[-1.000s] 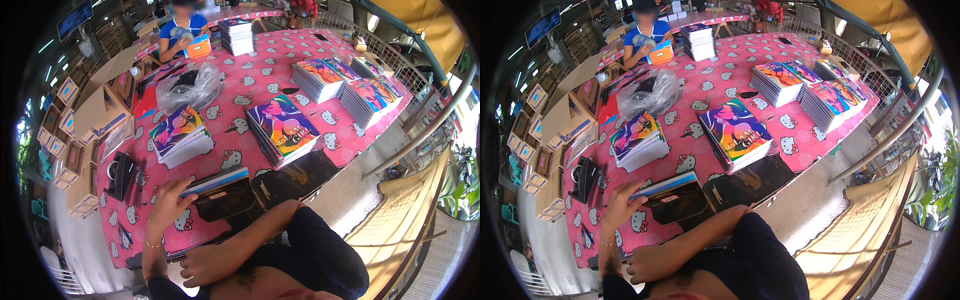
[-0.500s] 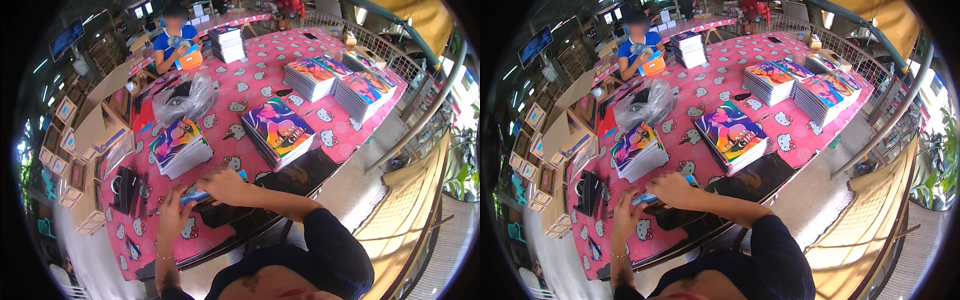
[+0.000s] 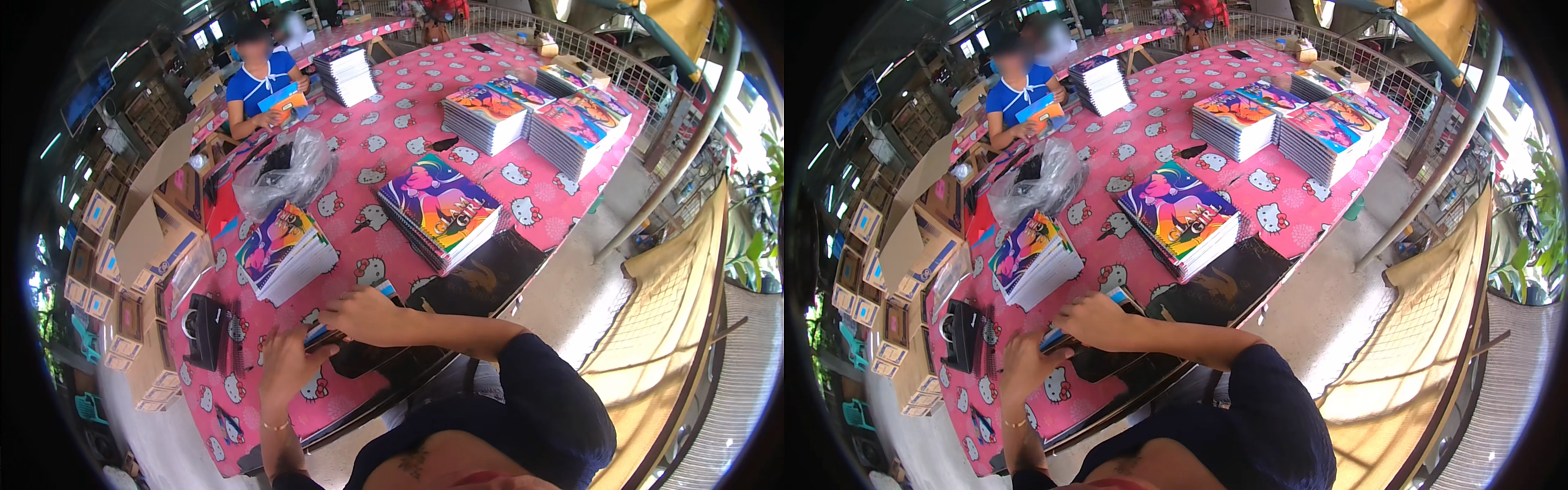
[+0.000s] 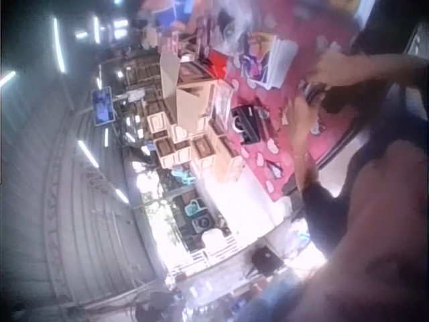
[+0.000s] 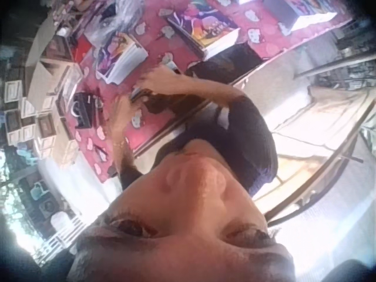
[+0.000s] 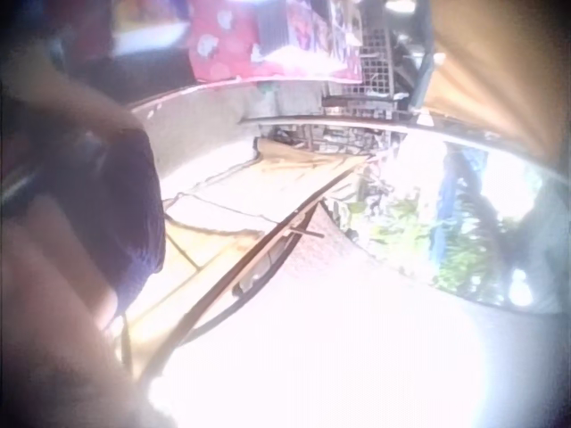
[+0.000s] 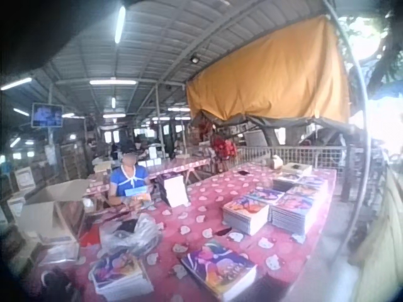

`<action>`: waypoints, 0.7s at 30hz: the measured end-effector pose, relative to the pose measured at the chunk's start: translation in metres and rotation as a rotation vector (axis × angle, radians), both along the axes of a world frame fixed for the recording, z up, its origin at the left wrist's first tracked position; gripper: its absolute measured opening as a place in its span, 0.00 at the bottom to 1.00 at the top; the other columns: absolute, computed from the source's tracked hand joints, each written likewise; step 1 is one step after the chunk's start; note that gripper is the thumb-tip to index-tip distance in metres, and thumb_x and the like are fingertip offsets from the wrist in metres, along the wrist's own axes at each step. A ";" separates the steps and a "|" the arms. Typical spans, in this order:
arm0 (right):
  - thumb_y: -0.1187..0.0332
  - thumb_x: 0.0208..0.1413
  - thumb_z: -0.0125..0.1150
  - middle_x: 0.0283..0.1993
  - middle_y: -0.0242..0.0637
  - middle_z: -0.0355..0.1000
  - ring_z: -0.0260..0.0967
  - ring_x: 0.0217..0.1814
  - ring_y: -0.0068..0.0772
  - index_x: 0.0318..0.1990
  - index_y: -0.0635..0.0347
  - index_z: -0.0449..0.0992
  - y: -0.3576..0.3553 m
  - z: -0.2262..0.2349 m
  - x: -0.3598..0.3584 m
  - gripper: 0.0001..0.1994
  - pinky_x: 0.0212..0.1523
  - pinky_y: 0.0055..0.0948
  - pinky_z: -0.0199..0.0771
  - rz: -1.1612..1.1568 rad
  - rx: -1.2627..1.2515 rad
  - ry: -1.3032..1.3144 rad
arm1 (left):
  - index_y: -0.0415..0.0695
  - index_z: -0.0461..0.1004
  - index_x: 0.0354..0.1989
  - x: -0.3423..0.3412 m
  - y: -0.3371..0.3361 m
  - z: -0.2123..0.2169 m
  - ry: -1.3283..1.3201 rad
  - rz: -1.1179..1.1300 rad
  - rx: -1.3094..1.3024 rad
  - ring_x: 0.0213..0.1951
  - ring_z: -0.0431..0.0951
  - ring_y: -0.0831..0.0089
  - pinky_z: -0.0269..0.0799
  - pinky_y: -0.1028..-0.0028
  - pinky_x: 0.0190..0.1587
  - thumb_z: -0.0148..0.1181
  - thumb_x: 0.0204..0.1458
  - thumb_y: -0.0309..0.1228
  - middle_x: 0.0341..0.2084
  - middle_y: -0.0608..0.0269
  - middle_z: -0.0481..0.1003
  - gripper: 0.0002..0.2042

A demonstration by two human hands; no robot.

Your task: The person binds notebooks by threading blue plastic spiral coils through pre-punched holes in stacks of paper and covers.

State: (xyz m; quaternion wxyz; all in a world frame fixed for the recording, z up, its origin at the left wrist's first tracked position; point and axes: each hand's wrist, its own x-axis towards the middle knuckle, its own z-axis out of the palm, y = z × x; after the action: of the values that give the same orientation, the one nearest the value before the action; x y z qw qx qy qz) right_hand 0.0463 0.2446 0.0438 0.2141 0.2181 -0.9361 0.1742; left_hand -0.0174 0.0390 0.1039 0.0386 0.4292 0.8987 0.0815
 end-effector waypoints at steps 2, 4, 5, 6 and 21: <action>0.62 0.41 0.74 0.41 0.36 0.76 0.79 0.43 0.43 0.45 0.55 0.75 0.000 0.000 0.000 0.22 0.44 0.42 0.78 -0.001 0.003 -0.050 | 0.40 0.81 0.43 -0.003 -0.003 0.006 -0.148 0.029 0.082 0.34 0.84 0.54 0.75 0.61 0.41 0.73 0.48 0.40 0.33 0.45 0.81 0.19; 0.63 0.39 0.76 0.42 0.37 0.77 0.79 0.44 0.43 0.46 0.55 0.76 0.003 0.002 -0.002 0.24 0.44 0.42 0.78 -0.005 -0.008 -0.068 | 0.38 0.81 0.40 -0.012 -0.009 0.008 -0.233 0.083 0.201 0.32 0.83 0.58 0.74 0.66 0.35 0.71 0.52 0.39 0.32 0.45 0.80 0.16; 0.64 0.37 0.77 0.42 0.38 0.78 0.79 0.45 0.43 0.46 0.55 0.76 0.004 0.003 -0.003 0.25 0.44 0.43 0.78 -0.001 -0.023 -0.070 | 0.37 0.80 0.39 -0.014 -0.017 0.005 -0.253 0.132 0.275 0.29 0.82 0.62 0.73 0.68 0.32 0.70 0.54 0.39 0.30 0.47 0.80 0.15; 0.66 0.34 0.78 0.42 0.39 0.78 0.79 0.46 0.44 0.46 0.56 0.77 0.003 0.003 -0.002 0.26 0.44 0.43 0.78 0.009 -0.043 -0.079 | 0.37 0.80 0.38 -0.014 -0.024 0.001 -0.278 0.187 0.345 0.26 0.81 0.65 0.72 0.70 0.30 0.68 0.56 0.38 0.28 0.49 0.79 0.15; 0.63 0.47 0.70 0.39 0.36 0.75 0.78 0.41 0.43 0.45 0.54 0.73 0.005 -0.001 -0.003 0.18 0.42 0.43 0.77 0.046 -0.051 -0.024 | 0.37 0.74 0.31 -0.026 -0.030 -0.004 -0.145 -0.121 0.448 0.32 0.79 0.74 0.70 0.74 0.23 0.62 0.63 0.39 0.25 0.57 0.73 0.16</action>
State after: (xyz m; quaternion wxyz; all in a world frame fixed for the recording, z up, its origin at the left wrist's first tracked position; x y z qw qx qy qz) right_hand 0.0431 0.2494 0.0429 0.2040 0.2322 -0.9286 0.2053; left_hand -0.0433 0.0092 0.1001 0.0117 0.4731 0.8258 0.3067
